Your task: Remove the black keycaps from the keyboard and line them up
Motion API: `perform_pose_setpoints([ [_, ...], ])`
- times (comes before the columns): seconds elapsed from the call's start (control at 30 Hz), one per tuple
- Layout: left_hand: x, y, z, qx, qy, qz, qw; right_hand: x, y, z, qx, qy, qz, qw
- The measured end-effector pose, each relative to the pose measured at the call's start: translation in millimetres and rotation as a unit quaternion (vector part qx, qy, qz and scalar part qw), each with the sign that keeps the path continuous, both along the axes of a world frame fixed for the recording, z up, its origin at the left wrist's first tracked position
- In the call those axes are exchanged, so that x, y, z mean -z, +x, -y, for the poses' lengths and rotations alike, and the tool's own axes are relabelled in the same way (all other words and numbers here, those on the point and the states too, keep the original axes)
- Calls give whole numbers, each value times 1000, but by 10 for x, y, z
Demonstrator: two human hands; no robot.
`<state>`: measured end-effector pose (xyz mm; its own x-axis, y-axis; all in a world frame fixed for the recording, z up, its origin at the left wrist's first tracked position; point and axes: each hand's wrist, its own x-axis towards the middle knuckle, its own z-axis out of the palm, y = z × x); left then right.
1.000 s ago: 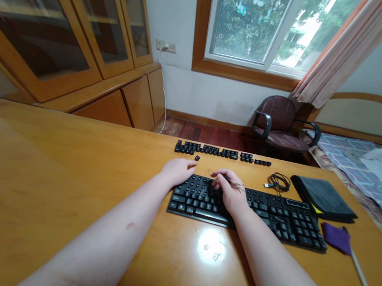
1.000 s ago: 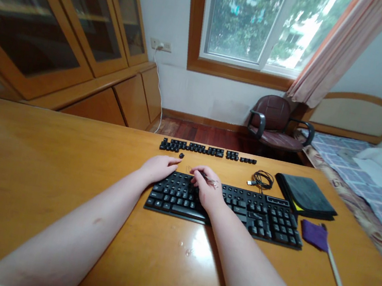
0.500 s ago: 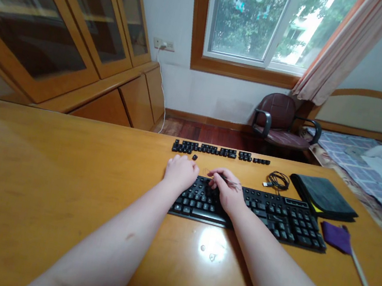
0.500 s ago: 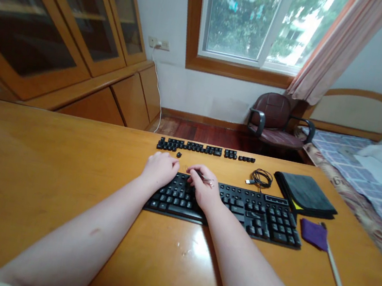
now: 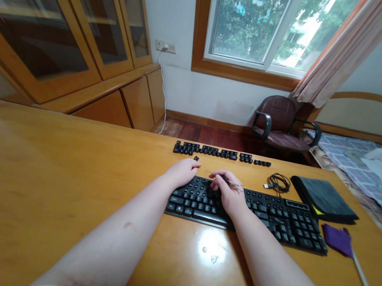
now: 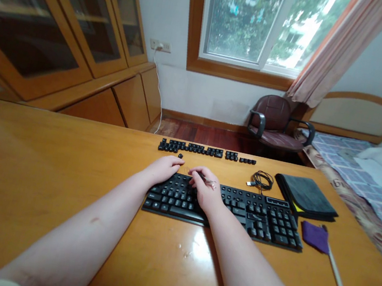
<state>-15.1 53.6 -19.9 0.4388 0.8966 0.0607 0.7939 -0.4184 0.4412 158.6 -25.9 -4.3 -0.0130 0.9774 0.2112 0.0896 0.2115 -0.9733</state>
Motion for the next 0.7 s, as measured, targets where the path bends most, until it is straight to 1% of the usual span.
perform_pose_setpoints([
  [0.17, 47, -57, -67, 3, -9, 19, 1000, 14, 1, -4, 0, 2, -2, 1000],
  [0.43, 55, -28, -74, -1, -12, 30, 999, -17, 2, 12, 1, 5, 4, 1000],
  [0.5, 42, -22, -57, -12, -6, 34, 999, -12, 2, 10, 0, 6, 4, 1000],
  [0.63, 10, -18, -19, -62, 8, 38, 997, -1, -2, 5, 2, 7, -1, 1000],
  [0.7, -2, -17, -7, -78, 10, 36, 996, -1, -6, 4, 3, 5, -2, 1000],
])
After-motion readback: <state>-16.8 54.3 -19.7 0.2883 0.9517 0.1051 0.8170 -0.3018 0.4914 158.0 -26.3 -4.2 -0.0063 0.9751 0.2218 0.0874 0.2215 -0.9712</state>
